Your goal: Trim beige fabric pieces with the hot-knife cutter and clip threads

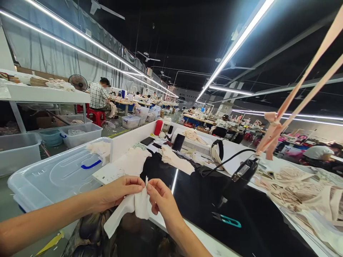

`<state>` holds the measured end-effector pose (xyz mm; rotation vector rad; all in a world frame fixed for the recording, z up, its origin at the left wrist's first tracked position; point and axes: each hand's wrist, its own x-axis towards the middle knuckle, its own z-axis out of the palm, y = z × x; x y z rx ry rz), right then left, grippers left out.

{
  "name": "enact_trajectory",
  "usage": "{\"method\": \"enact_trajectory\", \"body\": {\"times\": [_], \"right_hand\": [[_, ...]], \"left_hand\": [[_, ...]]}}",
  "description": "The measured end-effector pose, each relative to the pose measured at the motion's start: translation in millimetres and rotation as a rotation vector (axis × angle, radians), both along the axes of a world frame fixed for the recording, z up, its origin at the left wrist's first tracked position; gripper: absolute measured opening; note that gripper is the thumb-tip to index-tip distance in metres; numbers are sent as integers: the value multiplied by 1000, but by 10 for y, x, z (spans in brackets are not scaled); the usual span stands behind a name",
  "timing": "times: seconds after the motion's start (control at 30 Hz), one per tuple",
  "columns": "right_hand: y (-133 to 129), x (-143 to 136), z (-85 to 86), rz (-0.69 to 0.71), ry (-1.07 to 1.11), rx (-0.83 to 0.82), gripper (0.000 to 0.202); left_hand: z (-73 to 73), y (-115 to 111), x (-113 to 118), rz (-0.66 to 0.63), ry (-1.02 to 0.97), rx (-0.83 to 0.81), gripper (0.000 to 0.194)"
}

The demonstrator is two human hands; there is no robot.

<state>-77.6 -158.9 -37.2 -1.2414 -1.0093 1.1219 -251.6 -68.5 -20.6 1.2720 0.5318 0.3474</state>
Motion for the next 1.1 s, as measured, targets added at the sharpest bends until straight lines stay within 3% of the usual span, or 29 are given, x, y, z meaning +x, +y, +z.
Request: {"method": "enact_trajectory", "body": {"times": [0.23, 0.4, 0.57, 0.73, 0.93, 1.1], "right_hand": [[14, -72, 40, 108, -124, 49, 63], [80, -216, 10, 191, -41, 35, 60], [153, -303, -45, 159, 75, -62, 49], [150, -355, -5, 127, 35, -80, 46], [116, -364, -3, 67, -8, -78, 45], [93, -319, -50, 4, -31, -90, 49]], "left_hand": [[3, 37, -171, 20, -85, -57, 53], [-80, 87, -269, 31, -82, -103, 50], [-170, 138, -374, 31, -127, -81, 50], [-244, 201, -422, 5, -114, -73, 57], [-291, 243, -349, -92, -45, -11, 64], [-329, 284, -242, -100, -110, -11, 62]]}}
